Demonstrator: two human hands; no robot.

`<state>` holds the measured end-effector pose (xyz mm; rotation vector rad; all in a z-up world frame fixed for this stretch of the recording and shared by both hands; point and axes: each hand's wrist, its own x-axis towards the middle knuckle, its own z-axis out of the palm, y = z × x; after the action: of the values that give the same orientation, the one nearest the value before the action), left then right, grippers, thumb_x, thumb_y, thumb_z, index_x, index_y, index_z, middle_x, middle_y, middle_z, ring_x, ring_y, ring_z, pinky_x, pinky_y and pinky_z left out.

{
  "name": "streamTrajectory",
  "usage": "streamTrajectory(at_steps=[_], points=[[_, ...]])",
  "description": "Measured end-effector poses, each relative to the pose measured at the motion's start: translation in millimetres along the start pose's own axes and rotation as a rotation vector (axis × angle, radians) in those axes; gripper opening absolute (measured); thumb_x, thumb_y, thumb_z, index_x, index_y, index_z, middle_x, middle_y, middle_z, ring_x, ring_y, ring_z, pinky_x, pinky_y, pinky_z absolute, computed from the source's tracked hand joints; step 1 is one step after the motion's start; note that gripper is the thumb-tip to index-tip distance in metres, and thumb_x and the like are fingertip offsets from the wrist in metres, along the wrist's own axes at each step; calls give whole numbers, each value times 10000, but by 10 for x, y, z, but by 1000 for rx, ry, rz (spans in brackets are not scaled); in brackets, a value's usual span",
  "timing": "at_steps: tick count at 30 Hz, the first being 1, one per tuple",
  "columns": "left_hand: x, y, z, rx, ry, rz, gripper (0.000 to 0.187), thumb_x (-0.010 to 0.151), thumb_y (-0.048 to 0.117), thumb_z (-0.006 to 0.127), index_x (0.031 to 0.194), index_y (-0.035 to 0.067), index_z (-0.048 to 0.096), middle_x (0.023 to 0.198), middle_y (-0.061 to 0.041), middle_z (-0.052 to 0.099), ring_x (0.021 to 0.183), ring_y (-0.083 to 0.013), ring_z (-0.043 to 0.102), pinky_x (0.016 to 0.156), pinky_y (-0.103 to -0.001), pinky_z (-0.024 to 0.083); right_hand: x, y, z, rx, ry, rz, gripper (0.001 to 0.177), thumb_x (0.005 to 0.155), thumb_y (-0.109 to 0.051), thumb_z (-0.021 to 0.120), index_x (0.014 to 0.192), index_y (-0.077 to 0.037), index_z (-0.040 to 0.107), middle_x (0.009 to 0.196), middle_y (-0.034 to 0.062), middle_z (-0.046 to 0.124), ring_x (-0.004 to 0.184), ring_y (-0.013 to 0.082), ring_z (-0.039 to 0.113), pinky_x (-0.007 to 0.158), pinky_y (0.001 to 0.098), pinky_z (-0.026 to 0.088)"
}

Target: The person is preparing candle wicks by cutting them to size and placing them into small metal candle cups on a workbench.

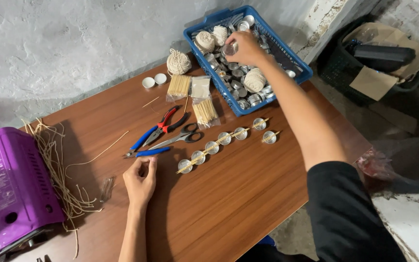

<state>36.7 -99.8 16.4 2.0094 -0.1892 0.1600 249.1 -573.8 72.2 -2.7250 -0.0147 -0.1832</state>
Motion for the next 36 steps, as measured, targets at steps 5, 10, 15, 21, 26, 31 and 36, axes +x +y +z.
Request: streamTrajectory(at_steps=[5,10,15,21,26,31,36], points=[[-10,2,-5,-27,-6,-4,217,995,259,674,827,129,719,628,79,476,595,-53,351,572,-236,312,-677,-458,-496,406,3,-193,491,889,-66,763,1340,-81,571,1164,107,664,1004,218,669,906,343,571],[-9,-72,11,-16,-9,25,220,998,264,660,813,150,693,619,82,438,589,-52,344,574,-239,310,-1535,-631,-642,726,-17,-371,395,923,-84,707,1300,-33,603,1212,124,663,1021,255,740,1025,344,635],[-21,-169,54,-52,37,102,79,959,180,740,894,135,751,548,-98,545,503,-189,504,539,-333,428,-2458,-766,-395,974,25,-211,529,720,72,836,1198,12,616,1249,189,682,1166,237,653,1011,358,557],[-8,-313,65,-33,23,114,79,970,203,746,910,154,761,537,-89,542,498,-183,505,538,-323,426,-3253,-943,93,922,-97,6,638,703,54,883,1298,-3,660,1294,145,697,1210,213,634,1066,368,508],[-23,-264,54,-55,33,111,79,969,192,745,907,146,762,555,-79,580,509,-174,511,548,-323,437,-3590,-1148,349,642,-133,-6,530,724,-118,905,1226,-106,736,1215,54,740,989,146,672,826,271,549],[-36,-281,62,-66,19,106,102,978,205,742,899,142,758,587,-78,608,524,-188,528,557,-331,449,-3728,-1235,522,488,-97,-78,529,702,-182,911,1203,-137,747,1184,50,674,1042,225,614,894,325,531],[-36,-306,61,-67,9,97,94,975,197,731,900,149,761,599,-78,615,544,-173,532,559,-326,447,-3760,-1244,626,241,-106,-182,496,792,-220,823,1271,-180,700,1165,8,667,1053,225,581,954,363,480]])
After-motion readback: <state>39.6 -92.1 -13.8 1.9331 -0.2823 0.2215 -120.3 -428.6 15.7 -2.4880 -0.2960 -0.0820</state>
